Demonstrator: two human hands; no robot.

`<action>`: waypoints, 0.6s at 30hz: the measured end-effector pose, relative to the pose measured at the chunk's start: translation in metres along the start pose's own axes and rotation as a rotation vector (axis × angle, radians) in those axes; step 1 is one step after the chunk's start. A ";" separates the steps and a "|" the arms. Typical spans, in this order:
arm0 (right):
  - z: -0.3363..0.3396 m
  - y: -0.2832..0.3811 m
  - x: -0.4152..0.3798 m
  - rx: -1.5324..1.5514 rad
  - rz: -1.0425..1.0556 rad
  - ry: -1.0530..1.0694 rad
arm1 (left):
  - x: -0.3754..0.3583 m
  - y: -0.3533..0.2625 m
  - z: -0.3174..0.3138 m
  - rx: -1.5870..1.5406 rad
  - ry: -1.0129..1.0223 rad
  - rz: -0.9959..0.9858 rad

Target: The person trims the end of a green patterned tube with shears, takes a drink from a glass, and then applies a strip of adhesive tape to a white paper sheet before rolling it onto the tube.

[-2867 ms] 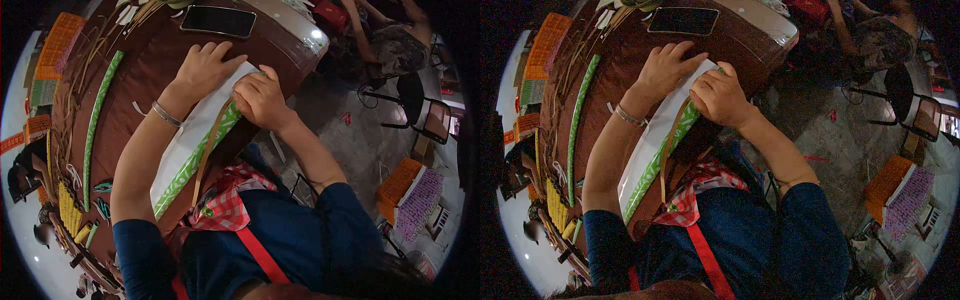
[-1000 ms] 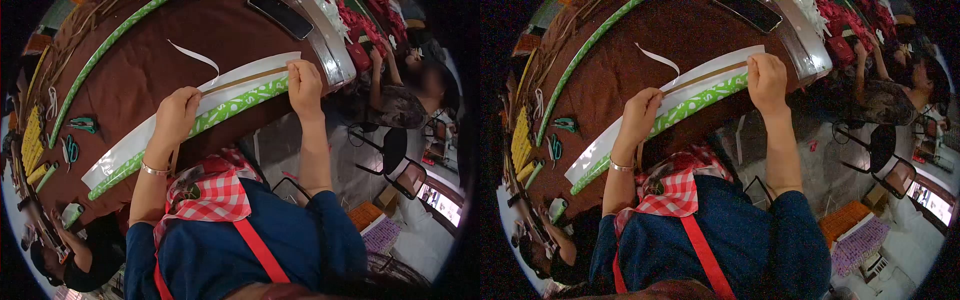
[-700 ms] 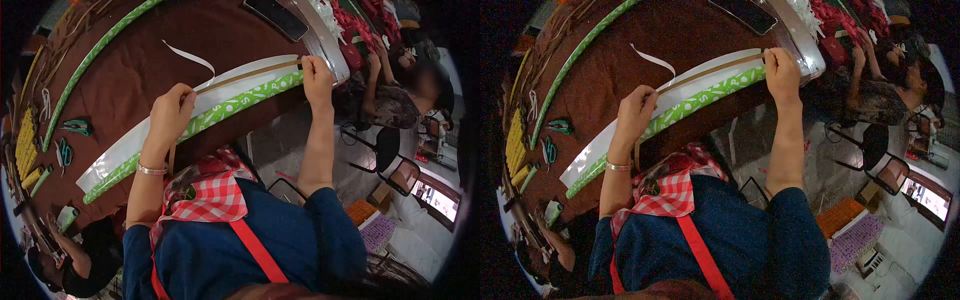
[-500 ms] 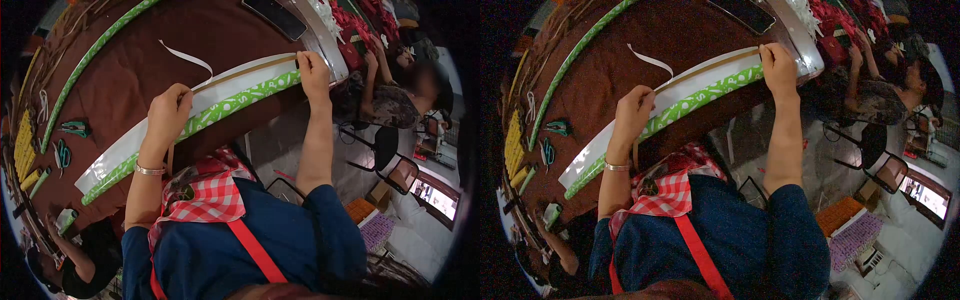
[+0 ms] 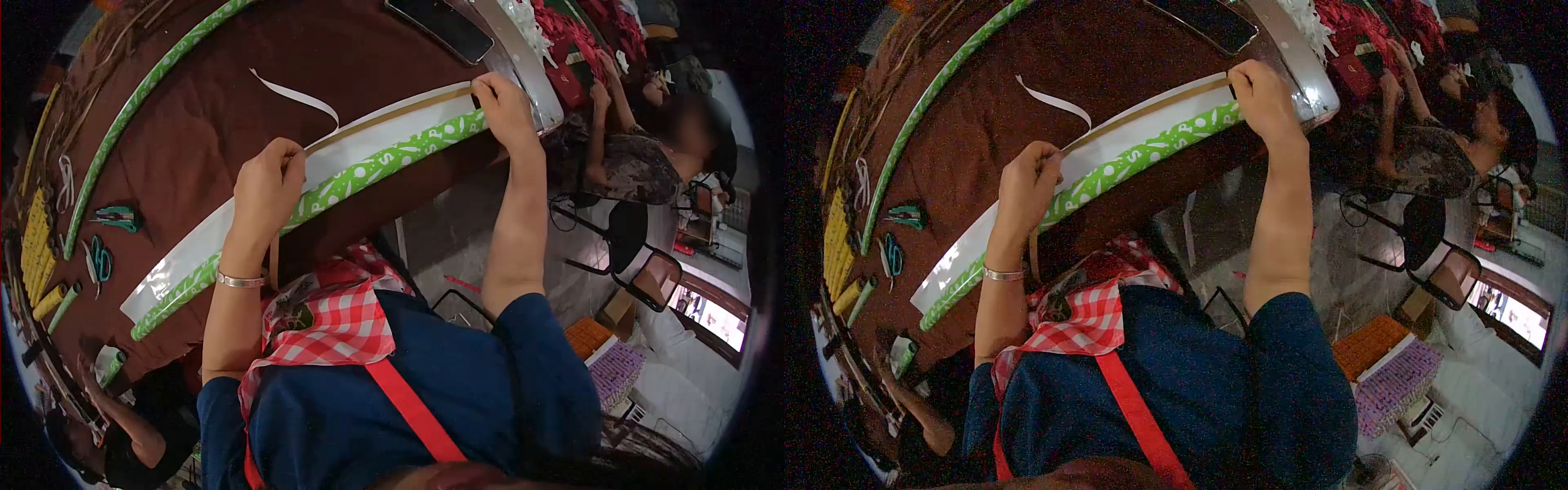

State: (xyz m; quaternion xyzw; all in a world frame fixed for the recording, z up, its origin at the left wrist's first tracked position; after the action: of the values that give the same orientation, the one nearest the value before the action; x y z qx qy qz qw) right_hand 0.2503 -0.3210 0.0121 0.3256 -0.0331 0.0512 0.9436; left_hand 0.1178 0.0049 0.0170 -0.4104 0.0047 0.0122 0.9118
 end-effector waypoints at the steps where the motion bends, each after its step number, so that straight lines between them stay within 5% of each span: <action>1: 0.000 0.002 0.000 0.018 -0.015 0.028 | 0.000 0.000 0.000 -0.005 -0.006 -0.002; 18: -0.001 -0.002 0.016 -0.076 -0.057 0.122 | 0.002 -0.001 0.001 0.063 0.001 -0.016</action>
State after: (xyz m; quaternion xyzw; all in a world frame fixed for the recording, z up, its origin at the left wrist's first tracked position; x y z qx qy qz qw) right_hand 0.2665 -0.3209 0.0121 0.2868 0.0318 0.0427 0.9565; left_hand 0.1196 0.0050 0.0178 -0.3815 0.0023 0.0046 0.9244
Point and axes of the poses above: each hand's wrist, its own x-axis towards the middle knuckle, its own z-axis out of the back of the hand, y = z × x, the point moved 6 cm from there along x, towards the middle knuckle, and after that the axes turned 8 degrees about -z, right-handed, at the moved point
